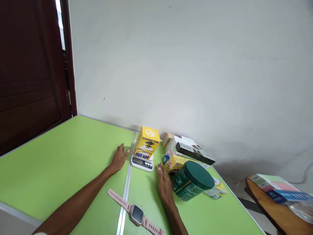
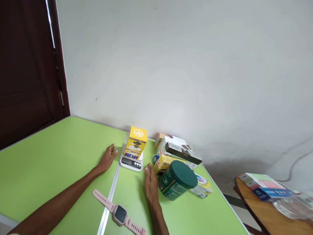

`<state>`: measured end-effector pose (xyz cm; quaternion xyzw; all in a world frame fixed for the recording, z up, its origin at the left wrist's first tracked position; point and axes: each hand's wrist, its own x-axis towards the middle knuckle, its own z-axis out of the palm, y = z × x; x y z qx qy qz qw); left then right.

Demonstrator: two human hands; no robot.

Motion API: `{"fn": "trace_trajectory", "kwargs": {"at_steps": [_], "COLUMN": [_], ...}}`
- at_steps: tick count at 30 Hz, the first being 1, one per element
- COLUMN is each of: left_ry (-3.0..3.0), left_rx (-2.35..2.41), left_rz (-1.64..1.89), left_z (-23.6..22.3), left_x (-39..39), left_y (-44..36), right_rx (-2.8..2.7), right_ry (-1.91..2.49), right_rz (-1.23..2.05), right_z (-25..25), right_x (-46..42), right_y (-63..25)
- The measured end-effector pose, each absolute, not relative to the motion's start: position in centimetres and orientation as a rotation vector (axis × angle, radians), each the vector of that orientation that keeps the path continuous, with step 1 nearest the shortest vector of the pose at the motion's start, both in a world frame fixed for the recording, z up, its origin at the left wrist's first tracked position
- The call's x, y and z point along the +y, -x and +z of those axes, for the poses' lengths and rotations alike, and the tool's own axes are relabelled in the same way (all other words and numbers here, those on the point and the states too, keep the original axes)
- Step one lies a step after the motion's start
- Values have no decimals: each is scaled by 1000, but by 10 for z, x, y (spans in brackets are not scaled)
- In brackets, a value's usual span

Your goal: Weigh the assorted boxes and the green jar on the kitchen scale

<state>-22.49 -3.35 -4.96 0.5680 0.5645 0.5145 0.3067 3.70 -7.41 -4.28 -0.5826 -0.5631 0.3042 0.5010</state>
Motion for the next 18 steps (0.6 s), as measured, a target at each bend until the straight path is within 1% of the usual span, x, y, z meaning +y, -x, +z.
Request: {"fn": "trace_trajectory", "kwargs": {"at_steps": [10, 15, 18], "left_ry": [-1618, -1804, -1846], "left_rx": [1458, 1390, 1347], "left_rz": [1383, 1415, 1401], "left_z": [-49, -25, -7], "left_x": [-43, -42, -31], "left_y": [219, 203, 188], "right_rx": [-1403, -1448, -1459], "right_ry": [1401, 1326, 1304], "right_rz": [721, 542, 521], "right_z": [-33, 1, 18], "right_x": [-77, -52, -28], "right_y": [-40, -25, -12]}}
